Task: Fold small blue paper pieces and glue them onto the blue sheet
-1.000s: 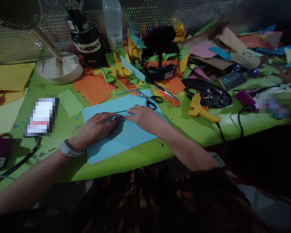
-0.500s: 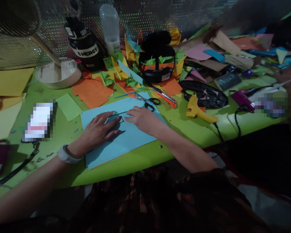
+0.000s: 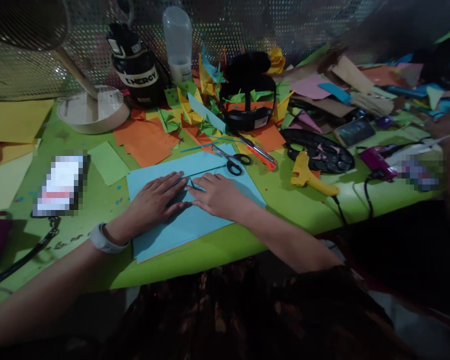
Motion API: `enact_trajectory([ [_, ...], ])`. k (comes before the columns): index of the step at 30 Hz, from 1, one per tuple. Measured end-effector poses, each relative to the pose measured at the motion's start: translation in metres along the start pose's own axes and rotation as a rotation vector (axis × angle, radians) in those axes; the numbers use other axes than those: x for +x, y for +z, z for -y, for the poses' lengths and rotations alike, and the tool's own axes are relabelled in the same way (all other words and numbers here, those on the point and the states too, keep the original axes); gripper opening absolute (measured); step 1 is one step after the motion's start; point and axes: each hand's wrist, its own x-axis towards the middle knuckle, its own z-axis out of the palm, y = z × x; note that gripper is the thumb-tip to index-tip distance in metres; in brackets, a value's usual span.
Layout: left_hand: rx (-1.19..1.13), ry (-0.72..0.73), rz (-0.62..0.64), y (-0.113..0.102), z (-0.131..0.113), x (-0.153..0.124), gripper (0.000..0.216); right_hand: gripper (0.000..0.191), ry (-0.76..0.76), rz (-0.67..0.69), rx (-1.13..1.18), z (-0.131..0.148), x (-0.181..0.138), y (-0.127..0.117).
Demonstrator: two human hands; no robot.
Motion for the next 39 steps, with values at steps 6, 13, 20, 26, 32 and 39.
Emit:
enact_trajectory([
  [6,-0.059,0.021,-0.007,-0.002,0.001,0.001,0.063,0.041,0.005,0.025,-0.048,0.003,0.002,-0.003],
  [13,-0.087,0.027,-0.007,-0.003,0.002,0.001,0.066,0.049,0.05,0.043,-0.101,0.013,0.004,-0.002],
  [20,-0.071,0.045,0.01,-0.002,0.004,0.0,0.064,0.049,0.097,0.044,-0.128,0.021,0.004,-0.001],
  [26,0.059,-0.013,0.01,-0.003,-0.005,-0.009,0.064,0.051,0.123,0.011,-0.118,0.022,0.004,0.002],
  [32,0.073,-0.032,0.018,-0.004,-0.012,-0.018,0.076,0.051,0.147,0.0,-0.104,0.021,0.003,0.004],
  [39,0.026,-0.031,0.051,-0.009,-0.015,-0.022,0.088,0.047,0.159,0.011,-0.098,0.02,0.005,0.004],
])
